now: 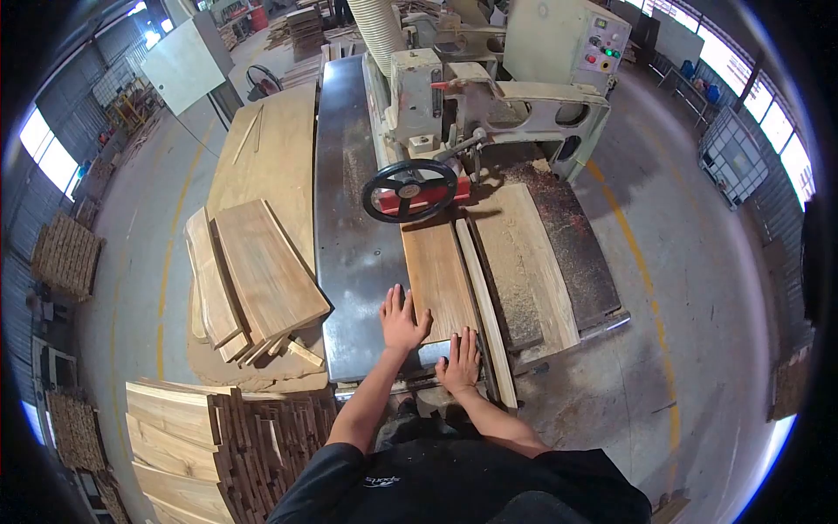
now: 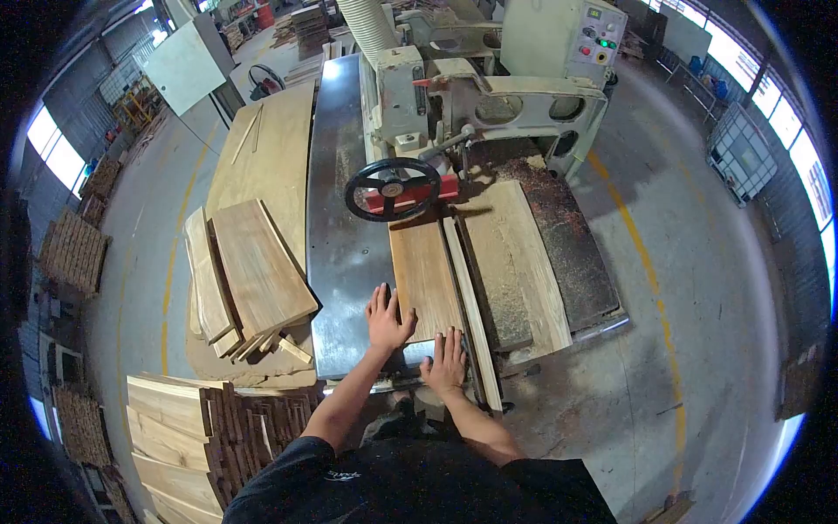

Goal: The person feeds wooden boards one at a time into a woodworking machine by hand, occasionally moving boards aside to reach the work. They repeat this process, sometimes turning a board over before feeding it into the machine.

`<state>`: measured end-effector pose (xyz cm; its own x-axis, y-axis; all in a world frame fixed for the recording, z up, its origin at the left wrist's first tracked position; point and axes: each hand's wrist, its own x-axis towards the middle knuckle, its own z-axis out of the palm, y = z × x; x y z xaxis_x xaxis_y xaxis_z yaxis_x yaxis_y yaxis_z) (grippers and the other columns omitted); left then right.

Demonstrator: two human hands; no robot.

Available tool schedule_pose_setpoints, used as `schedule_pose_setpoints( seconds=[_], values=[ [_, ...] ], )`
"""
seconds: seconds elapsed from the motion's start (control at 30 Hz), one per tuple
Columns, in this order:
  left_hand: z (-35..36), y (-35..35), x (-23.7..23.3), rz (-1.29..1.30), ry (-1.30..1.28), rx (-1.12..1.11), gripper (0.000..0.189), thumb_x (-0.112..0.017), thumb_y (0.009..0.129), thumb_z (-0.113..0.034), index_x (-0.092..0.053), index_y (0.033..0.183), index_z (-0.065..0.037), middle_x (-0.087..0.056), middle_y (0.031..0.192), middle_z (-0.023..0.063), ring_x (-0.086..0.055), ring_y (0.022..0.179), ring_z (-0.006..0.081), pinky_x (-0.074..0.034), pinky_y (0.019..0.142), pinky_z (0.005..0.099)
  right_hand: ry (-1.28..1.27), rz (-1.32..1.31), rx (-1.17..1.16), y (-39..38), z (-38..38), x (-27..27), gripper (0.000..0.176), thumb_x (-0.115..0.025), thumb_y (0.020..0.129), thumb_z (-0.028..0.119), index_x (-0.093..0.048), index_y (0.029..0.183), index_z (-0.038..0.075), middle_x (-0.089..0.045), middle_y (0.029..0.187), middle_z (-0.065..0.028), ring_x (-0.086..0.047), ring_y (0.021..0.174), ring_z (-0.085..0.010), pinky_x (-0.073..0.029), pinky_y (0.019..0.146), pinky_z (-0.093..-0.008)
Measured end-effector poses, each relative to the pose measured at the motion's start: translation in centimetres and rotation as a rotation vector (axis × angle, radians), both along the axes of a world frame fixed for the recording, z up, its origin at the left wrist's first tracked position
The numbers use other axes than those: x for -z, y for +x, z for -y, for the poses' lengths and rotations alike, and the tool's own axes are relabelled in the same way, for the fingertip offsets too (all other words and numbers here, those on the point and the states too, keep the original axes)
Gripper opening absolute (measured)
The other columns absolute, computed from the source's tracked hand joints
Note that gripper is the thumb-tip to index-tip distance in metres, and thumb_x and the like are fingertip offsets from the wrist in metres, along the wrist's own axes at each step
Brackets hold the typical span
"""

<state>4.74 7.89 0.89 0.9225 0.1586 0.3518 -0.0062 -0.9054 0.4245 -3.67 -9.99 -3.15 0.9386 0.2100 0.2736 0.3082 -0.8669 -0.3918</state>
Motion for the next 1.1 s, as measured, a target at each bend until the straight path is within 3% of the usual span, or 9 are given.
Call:
schedule_pose_setpoints(
  seconds=[0.63, 1.1],
  values=[
    [-0.03, 0.06, -0.06, 0.037, -0.009, 0.033, 0.064, -0.063, 0.092, -0.048, -0.061, 0.138, -0.004, -0.045, 0.152, 0.0285, -0.037, 0.145, 0.0422, -0.026, 0.117, 0.054, -0.018, 0.043, -0.018, 0.2, 0.22, 0.19, 0.079, -0.06, 0.087, 0.036, -0.038, 0.153, -0.001, -0.022, 0.164, -0.03, -0.02, 0.153, -0.0482, -0.033, 0.112, -0.0601],
    [-0.15, 0.2, 0.27, 0.075, 0.024, 0.014, 0.063, -0.063, 0.091, -0.046, -0.062, 0.137, -0.003, -0.048, 0.151, 0.0269, -0.04, 0.144, 0.041, -0.029, 0.115, 0.0529, -0.032, 0.03, 0.0, 0.09, 0.08, 0.45, 0.077, -0.062, 0.086, 0.035, -0.042, 0.151, -0.001, -0.023, 0.165, -0.0285, -0.02, 0.154, -0.0465, -0.033, 0.111, -0.0614]
  ],
)
